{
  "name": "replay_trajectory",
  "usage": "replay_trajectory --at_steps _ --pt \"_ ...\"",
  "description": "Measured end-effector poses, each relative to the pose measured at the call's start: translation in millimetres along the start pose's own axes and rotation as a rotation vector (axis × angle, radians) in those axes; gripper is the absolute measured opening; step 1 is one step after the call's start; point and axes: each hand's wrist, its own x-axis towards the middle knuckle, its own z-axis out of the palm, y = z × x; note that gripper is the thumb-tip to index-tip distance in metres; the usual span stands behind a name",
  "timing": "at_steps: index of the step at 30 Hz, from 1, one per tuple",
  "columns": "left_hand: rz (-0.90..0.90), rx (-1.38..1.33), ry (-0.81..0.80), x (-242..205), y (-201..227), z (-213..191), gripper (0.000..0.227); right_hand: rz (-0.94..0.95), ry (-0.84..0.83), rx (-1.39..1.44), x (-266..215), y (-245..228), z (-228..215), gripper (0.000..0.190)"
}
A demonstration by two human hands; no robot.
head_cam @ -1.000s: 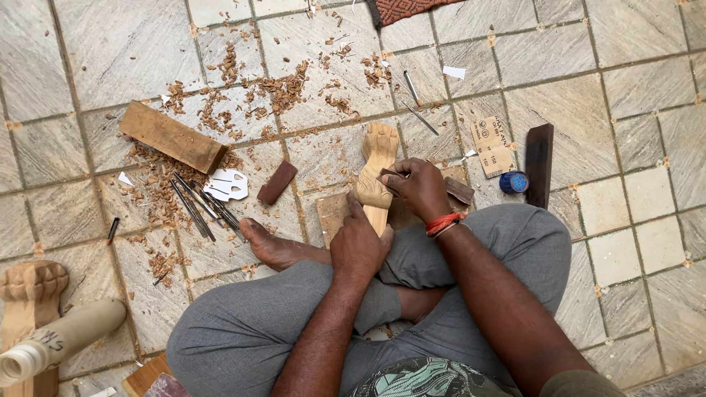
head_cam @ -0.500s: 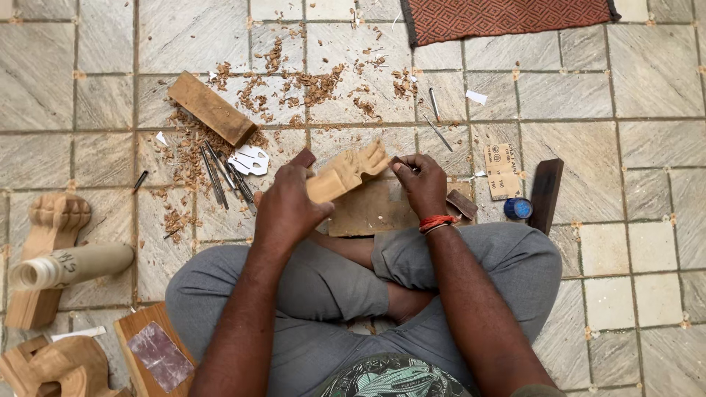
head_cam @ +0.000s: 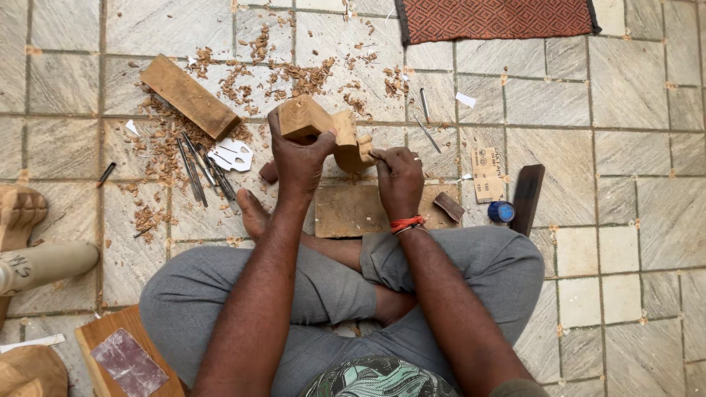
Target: The person sits cross-legged on a tiled floor and carves a wooden object using a chisel and sandpaper. They alternate between carving details and smoothing the surface, surrounded by wood shavings and tools.
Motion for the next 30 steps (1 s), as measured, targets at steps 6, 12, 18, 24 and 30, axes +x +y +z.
replay_trajectory --at_steps 6,12,18,24,30 --pt "-0.098 -0.082 0.116 1.5 -11.9 -8.5 0.062 -0.228 -0.103 -0.247 -13.9 -9.6 9.3 0.008" --pt "-0.128 -0.061 0.207 6.5 -17.5 -15.3 0.070 0.191 -0.134 -0.221 -3.7 5.8 11.6 0.009" --pt "-0.134 -0.124 0.268 18.3 -33.4 -17.9 0.082 -0.223 -0.109 -0.245 -9.3 9.3 22.8 0.025" --pt "-0.125 -0.148 0.393 26.3 -35.5 -20.4 0.085 -0.032 -0.101 -0.110 2.6 1.1 32.5 0.028" --pt "-0.167 -0.314 0.473 20.4 -52.4 -28.6 0.085 -0.105 -0.168 -0.264 -12.7 3.6 37.4 0.057"
